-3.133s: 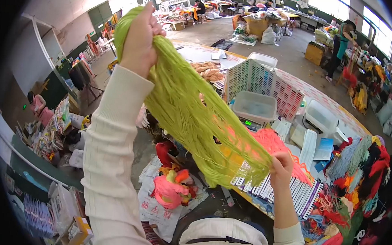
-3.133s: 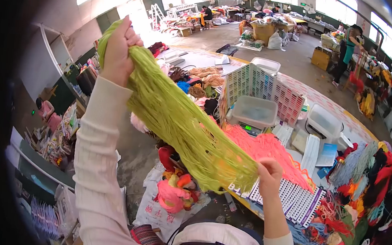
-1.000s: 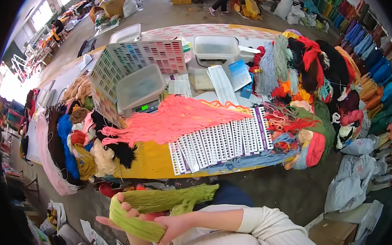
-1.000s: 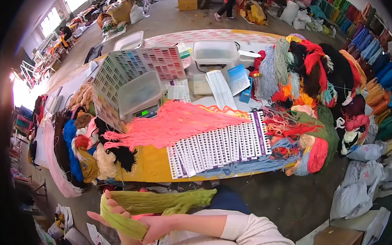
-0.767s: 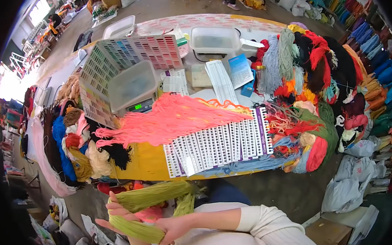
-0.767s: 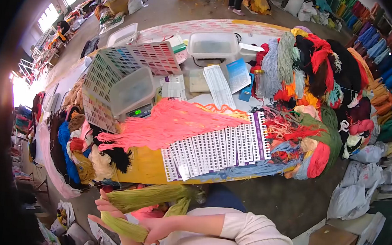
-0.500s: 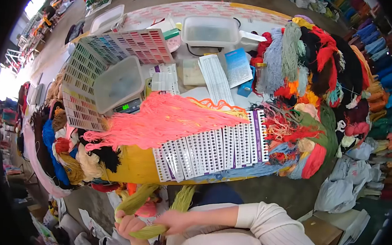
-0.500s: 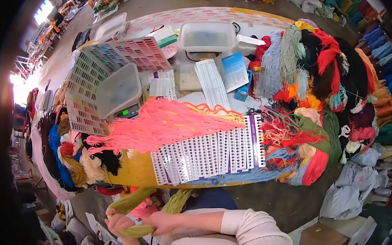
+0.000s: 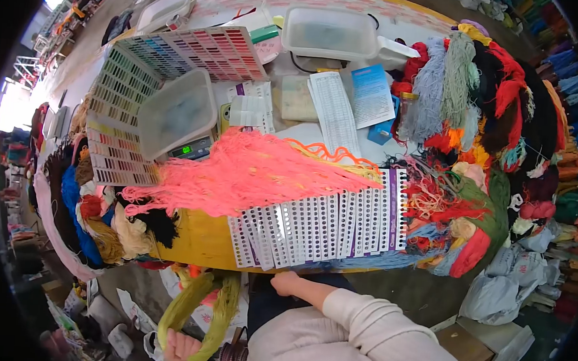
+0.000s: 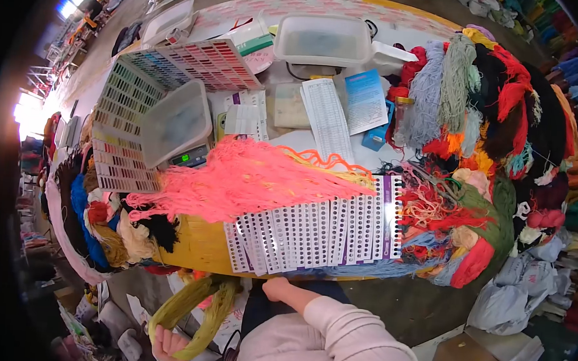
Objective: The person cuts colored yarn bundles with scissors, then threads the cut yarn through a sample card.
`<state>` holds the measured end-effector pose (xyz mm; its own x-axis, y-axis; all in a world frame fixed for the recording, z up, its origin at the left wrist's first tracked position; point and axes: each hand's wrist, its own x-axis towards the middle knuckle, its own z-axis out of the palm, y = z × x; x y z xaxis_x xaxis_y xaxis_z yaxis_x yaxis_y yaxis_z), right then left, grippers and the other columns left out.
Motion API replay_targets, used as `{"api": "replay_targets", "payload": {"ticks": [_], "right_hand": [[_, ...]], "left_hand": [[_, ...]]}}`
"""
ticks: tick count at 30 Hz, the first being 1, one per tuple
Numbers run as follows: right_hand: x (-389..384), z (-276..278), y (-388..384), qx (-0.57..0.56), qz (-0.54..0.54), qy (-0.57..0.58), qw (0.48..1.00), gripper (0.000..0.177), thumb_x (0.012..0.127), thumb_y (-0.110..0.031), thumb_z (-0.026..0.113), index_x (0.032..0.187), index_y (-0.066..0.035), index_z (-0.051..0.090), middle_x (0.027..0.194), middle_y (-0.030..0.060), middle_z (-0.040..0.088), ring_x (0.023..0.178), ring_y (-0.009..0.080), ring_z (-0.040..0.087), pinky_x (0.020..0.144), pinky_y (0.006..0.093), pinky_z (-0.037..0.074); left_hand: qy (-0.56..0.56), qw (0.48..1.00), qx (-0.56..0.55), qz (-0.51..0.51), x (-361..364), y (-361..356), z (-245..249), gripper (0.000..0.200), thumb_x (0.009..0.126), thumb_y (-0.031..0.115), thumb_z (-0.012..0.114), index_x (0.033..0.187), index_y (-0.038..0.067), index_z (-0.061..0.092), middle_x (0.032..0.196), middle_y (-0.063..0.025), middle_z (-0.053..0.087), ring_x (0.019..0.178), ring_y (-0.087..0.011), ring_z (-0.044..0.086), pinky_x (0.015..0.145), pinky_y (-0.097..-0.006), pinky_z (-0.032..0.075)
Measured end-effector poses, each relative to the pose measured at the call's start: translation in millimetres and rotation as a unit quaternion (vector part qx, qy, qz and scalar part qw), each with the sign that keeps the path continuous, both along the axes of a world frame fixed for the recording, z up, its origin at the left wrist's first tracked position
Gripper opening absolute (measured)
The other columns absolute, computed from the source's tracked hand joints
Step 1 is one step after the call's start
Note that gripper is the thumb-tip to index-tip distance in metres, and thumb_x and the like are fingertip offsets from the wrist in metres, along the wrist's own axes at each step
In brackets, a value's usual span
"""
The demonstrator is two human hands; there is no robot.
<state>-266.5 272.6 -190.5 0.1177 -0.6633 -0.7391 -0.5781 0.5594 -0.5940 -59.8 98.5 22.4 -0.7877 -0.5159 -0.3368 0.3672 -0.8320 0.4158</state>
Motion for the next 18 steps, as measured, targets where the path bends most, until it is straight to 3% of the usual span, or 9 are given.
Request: {"api": "replay_targets", "payload": {"ticks": [1, 2, 4, 5, 7, 10, 13, 17, 18], "right_hand": [[2, -9, -5, -0.028, -0.044, 0.016, 0.999, 0.026, 0.068, -0.009, 0.046, 0.091, -0.003, 0.055, 0.097, 0.0125, 0.053, 0.091, 0.0277, 0.051, 0.073, 0.0377, 0.043], [5, -17, -8, -0.055, -0.088, 0.031, 0.994, 0.028, 0.068, -0.010, 0.046, 0.095, -0.003, 0.053, 0.100, 0.0125, 0.051, 0.094, 0.0276, 0.049, 0.075, 0.0376, 0.042], [9, -17, -14, -0.073, -0.174, 0.033, 0.981, 0.036, 0.069, -0.013, 0.048, 0.104, -0.004, 0.048, 0.110, 0.0121, 0.045, 0.101, 0.0278, 0.043, 0.081, 0.0366, 0.039], [8, -11, -16, -0.065, -0.177, 0.015, 0.982, 0.036, 0.069, -0.014, 0.049, 0.103, -0.004, 0.048, 0.109, 0.0122, 0.045, 0.100, 0.0279, 0.044, 0.080, 0.0363, 0.039], [5, 4, -19, -0.051, -0.181, -0.019, 0.982, 0.035, 0.069, -0.015, 0.050, 0.102, -0.004, 0.049, 0.107, 0.0125, 0.046, 0.098, 0.0281, 0.045, 0.080, 0.0356, 0.040], [3, 15, -10, -0.134, -0.217, -0.099, 0.962, 0.028, 0.068, -0.019, 0.054, 0.091, -0.003, 0.054, 0.090, 0.0127, 0.055, 0.082, 0.0268, 0.053, 0.070, 0.0341, 0.043], [-6, 54, 1, -0.193, -0.274, -0.133, 0.933, 0.023, 0.069, -0.019, 0.056, 0.084, -0.002, 0.056, 0.078, 0.0107, 0.057, 0.071, 0.0222, 0.055, 0.062, 0.0309, 0.043], [-19, 154, 0, -0.196, -0.331, -0.189, 0.903, 0.017, 0.072, -0.016, 0.056, 0.081, -0.001, 0.057, 0.069, 0.0059, 0.056, 0.063, 0.0106, 0.053, 0.055, 0.0235, 0.041], [-15, 169, -3, -0.218, -0.372, -0.194, 0.881, 0.016, 0.072, -0.015, 0.056, 0.080, -0.001, 0.057, 0.067, 0.0047, 0.056, 0.060, 0.0093, 0.052, 0.054, 0.0228, 0.041]], "left_hand": [[-0.035, 0.999, -0.013, -0.010, -11, 2, 7, 0.010, 0.083, 0.013, 0.033, 0.075, 0.009, 0.035, 0.049, 0.0030, 0.032, 0.041, -0.0050, 0.031, 0.046, -0.0215, 0.029], [-0.010, 0.997, -0.025, -0.071, -28, 11, 11, 0.008, 0.079, 0.016, 0.042, 0.080, 0.008, 0.040, 0.047, 0.0066, 0.031, 0.040, -0.0026, 0.032, 0.044, -0.0201, 0.027], [-0.015, 0.996, 0.015, -0.088, -38, 16, 12, 0.007, 0.080, 0.014, 0.039, 0.076, 0.008, 0.037, 0.049, 0.0049, 0.032, 0.040, -0.0038, 0.032, 0.046, -0.0213, 0.028], [-0.016, 0.995, 0.035, -0.096, -37, 17, 11, 0.008, 0.081, 0.013, 0.037, 0.074, 0.009, 0.035, 0.049, 0.0040, 0.033, 0.040, -0.0043, 0.033, 0.047, -0.0219, 0.028], [-0.019, 0.992, 0.043, -0.117, -35, 19, 2, 0.010, 0.080, 0.014, 0.039, 0.086, 0.007, 0.040, 0.050, 0.0061, 0.034, 0.039, -0.0026, 0.033, 0.047, -0.0211, 0.028], [-0.011, 0.986, 0.095, -0.140, -41, 24, -7, 0.026, 0.079, 0.016, 0.040, 0.103, 0.006, 0.042, 0.048, 0.0085, 0.032, 0.038, -0.0006, 0.032, 0.046, -0.0201, 0.028], [-0.021, 0.973, 0.158, -0.166, -46, 29, -13, 0.024, 0.075, 0.014, 0.042, 0.097, 0.005, 0.047, 0.042, 0.0086, 0.029, 0.033, -0.0023, 0.026, 0.042, -0.0200, 0.026], [-0.094, 0.974, 0.111, -0.177, -47, 35, -15, 0.018, 0.078, 0.017, 0.044, 0.091, 0.007, 0.050, 0.051, 0.0053, 0.035, 0.045, -0.0061, 0.036, 0.049, -0.0232, 0.029], [-0.045, 0.979, 0.104, -0.171, -48, 35, -14, 0.020, 0.079, 0.018, 0.044, 0.093, 0.006, 0.050, 0.069, -0.0017, 0.049, 0.066, -0.0126, 0.048, 0.063, -0.0290, 0.038]]}}
